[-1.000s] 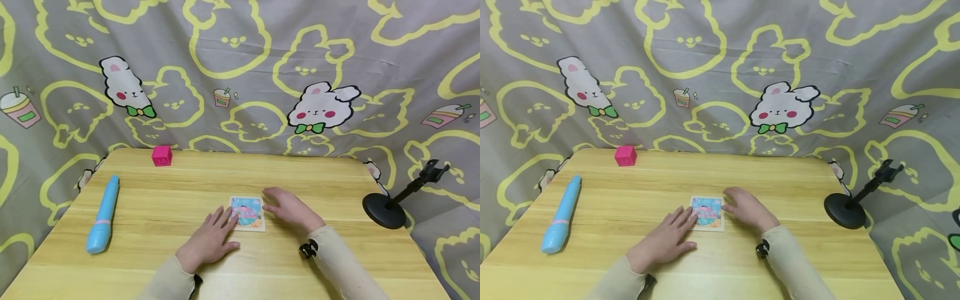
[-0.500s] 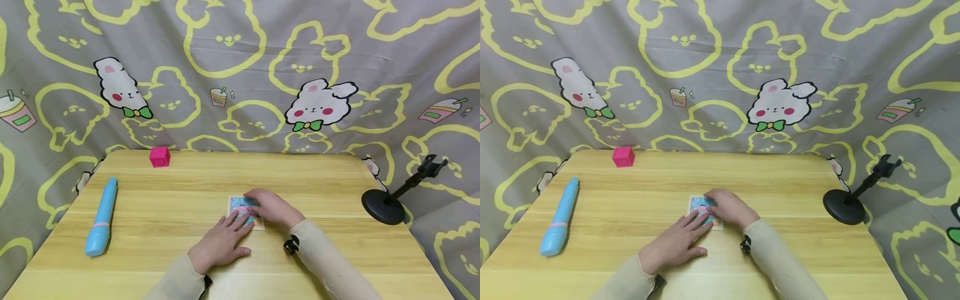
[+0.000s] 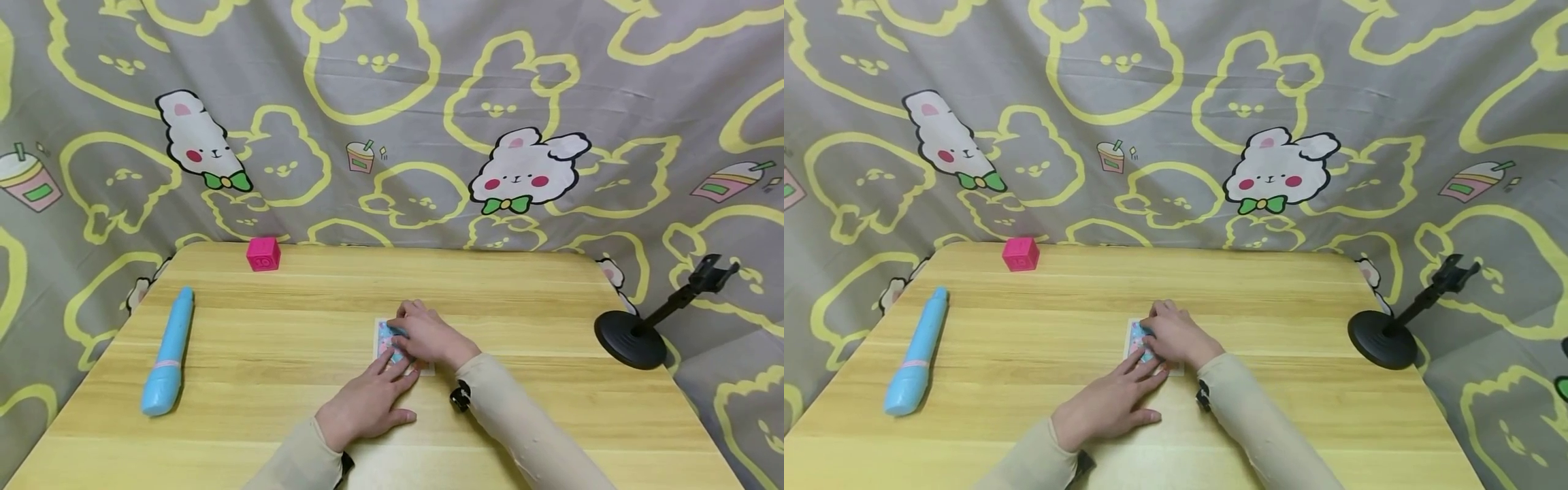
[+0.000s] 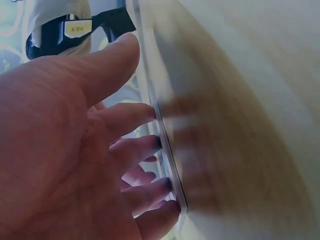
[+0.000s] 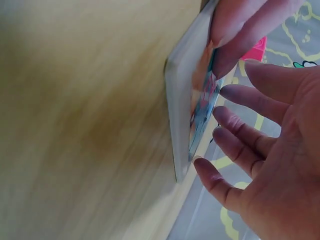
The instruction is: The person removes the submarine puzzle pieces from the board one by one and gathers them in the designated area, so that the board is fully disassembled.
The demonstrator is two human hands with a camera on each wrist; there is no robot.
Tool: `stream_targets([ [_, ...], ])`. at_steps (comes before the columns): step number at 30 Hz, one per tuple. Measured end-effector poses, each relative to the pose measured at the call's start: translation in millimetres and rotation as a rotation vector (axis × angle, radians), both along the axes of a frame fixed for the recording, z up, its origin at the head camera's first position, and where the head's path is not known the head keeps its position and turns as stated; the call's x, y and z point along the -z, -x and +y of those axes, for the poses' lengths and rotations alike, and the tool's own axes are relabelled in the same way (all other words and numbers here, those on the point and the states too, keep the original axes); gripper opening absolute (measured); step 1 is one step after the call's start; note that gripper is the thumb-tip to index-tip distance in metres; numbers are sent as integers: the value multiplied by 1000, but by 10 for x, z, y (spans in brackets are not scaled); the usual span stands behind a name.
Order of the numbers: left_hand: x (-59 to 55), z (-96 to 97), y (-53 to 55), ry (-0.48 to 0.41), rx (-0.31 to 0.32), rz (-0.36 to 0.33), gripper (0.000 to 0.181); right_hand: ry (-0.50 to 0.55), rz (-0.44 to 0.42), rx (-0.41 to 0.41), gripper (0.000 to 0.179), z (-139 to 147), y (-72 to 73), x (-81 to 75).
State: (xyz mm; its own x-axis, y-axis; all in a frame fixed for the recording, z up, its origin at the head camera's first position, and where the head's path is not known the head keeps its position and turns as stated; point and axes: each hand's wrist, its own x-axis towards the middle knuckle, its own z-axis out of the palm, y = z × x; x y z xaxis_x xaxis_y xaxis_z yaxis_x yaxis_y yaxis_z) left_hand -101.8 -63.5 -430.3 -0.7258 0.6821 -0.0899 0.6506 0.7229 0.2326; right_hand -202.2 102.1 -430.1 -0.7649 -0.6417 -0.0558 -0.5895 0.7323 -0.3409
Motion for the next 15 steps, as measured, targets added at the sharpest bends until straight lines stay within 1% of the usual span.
stream_targets([
  [4, -4, 11, -9, -2, -8, -15, 65, -7, 8, 6, 34, -26, -12, -2],
  [9, 10, 7, 10, -23, -3, -39, 62, 39, 3, 14, 29, -57, 8, 6],
  [12, 21, 3, 19, -39, -4, -66, 60, 72, -22, 28, 26, -87, 33, 39],
  [15, 23, 1, 25, -39, 1, -71, 60, 91, -57, 57, 23, -116, 60, 76],
])
